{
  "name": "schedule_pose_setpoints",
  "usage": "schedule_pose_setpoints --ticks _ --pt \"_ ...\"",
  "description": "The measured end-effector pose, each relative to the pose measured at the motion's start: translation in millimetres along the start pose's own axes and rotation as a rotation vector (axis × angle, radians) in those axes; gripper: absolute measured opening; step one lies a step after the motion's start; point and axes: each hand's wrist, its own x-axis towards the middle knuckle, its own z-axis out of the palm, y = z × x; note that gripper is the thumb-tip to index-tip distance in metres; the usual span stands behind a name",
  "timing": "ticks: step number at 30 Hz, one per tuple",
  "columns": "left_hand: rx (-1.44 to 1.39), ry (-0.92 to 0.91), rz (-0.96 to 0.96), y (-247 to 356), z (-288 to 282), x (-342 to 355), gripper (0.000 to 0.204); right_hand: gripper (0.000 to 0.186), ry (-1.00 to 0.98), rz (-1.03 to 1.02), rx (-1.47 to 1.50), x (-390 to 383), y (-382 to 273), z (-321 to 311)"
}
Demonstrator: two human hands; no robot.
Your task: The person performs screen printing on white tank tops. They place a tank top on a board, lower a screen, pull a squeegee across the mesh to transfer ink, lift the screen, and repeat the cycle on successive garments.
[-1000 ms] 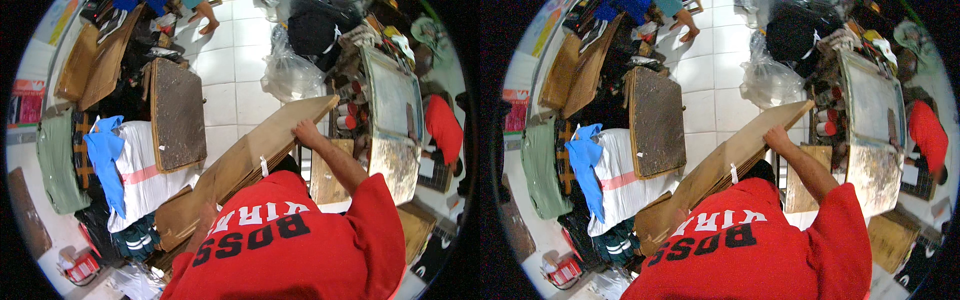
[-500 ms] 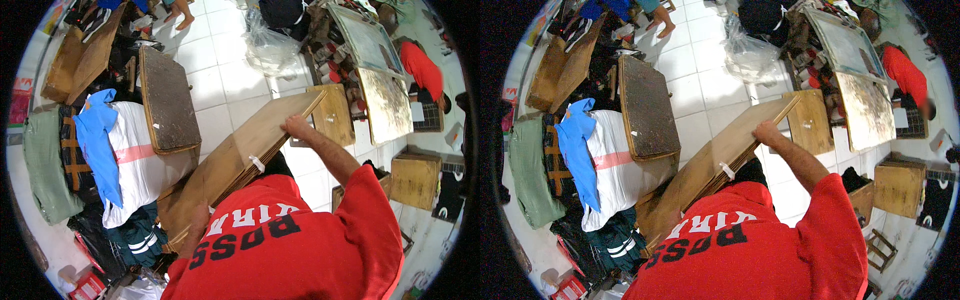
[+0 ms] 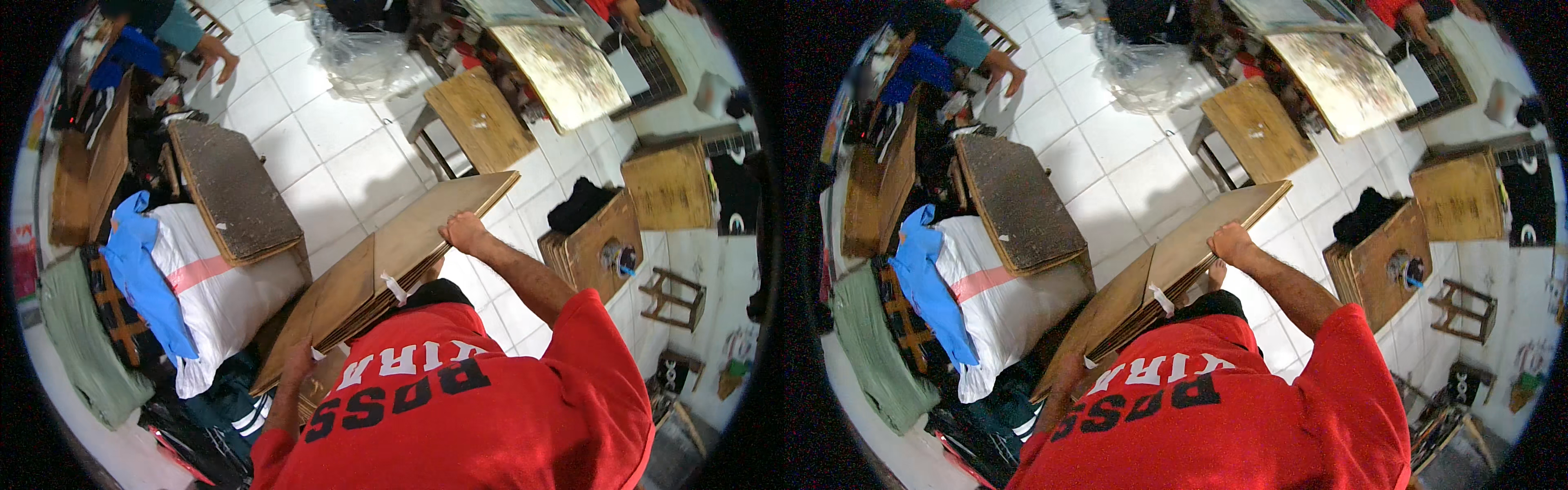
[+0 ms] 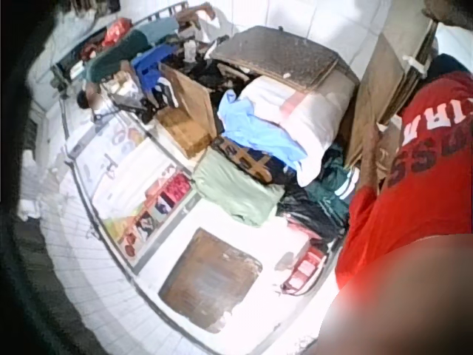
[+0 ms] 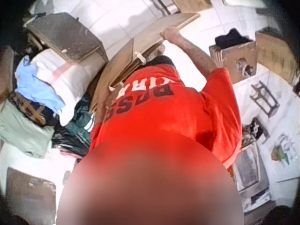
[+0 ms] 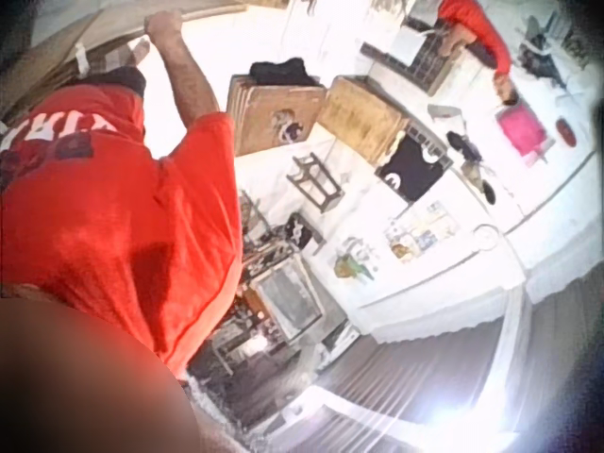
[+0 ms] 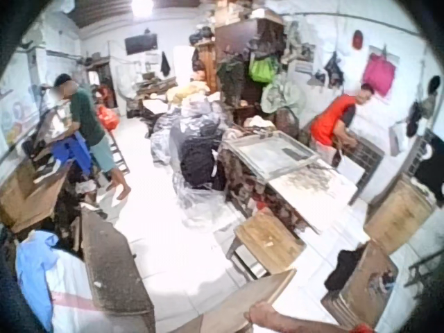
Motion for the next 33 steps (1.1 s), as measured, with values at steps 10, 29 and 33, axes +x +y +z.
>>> schedule_pose_setpoints --ticks 10,29,33 --pt "0.029 0.055 0.0 25.3 58.0 -30.4 0.075 0.025 -0.028 0.006 0.102 -80.4 -22.0 65.8" --pt "0.011 0.084 -0.063 60.9 56.2 -61.6 0.05 0.023 -0.025 0.152 0.25 -160.3 -73.4 113.9" --pt "0.07 0.079 0.023 27.3 72.5 -59.6 0.052 0.024 -0.073 0.201 0.273 -187.0 -103.2 131.5"
